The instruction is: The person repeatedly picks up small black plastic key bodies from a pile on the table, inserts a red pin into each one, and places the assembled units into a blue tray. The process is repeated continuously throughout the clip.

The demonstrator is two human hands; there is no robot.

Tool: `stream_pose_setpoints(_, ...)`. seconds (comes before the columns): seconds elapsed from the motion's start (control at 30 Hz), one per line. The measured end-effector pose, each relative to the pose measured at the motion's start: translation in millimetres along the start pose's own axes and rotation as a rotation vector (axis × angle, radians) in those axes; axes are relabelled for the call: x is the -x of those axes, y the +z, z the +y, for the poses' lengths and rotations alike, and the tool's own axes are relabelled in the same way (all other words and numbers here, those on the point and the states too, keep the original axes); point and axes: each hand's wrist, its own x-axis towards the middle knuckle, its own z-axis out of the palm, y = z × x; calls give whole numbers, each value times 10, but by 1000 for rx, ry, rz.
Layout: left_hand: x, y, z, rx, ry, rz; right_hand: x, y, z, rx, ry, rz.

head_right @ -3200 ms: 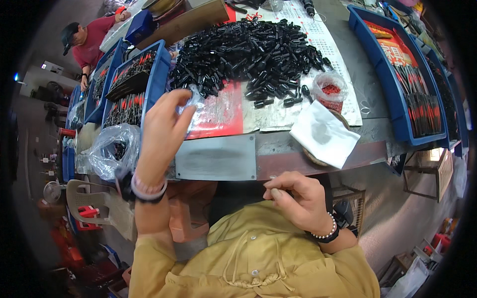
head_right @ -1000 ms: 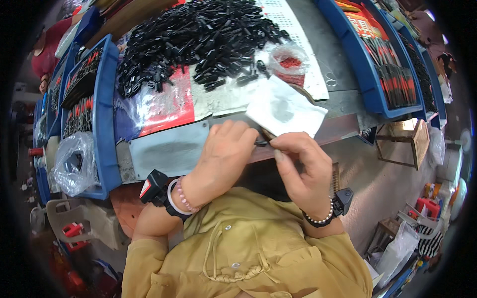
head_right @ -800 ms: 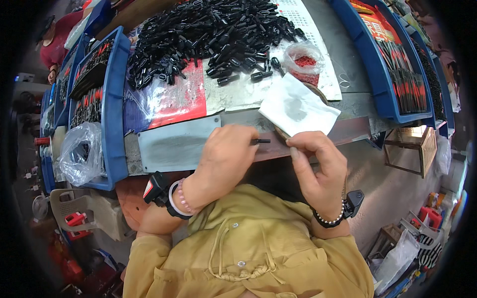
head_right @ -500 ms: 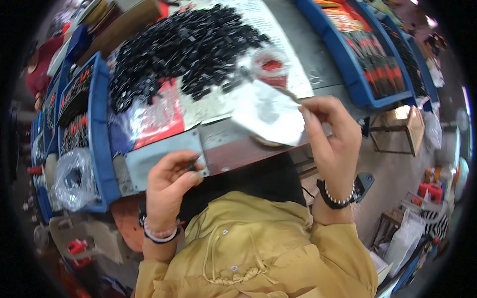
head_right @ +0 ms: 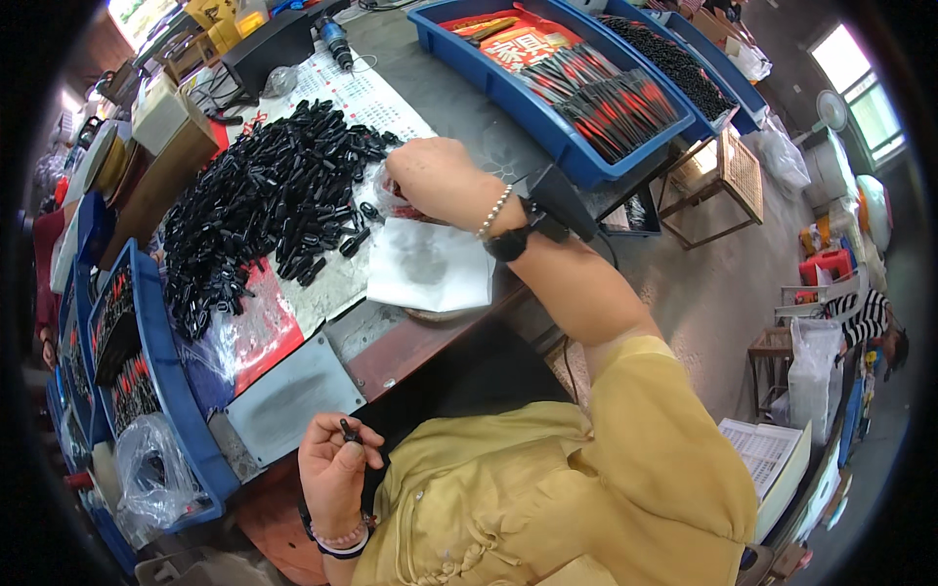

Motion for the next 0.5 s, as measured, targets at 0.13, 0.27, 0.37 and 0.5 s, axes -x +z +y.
stream_pose_setpoints(0.13,-27,1,-8,32,-40,-35,-36,15,-12,-3,-28,-6)
stream_pose_setpoints(0.27,-70,41,-21,63,-81,-48,-57,34,-15,-37,-36,-23)
stream_pose_setpoints(0.37,-75,68,-4,95,-113,-52,-30,27,-26,-92,14,18)
stream_pose_setpoints(0.5,-80,73,29,95,-167,-76,76,-27,-14,-145,68,187)
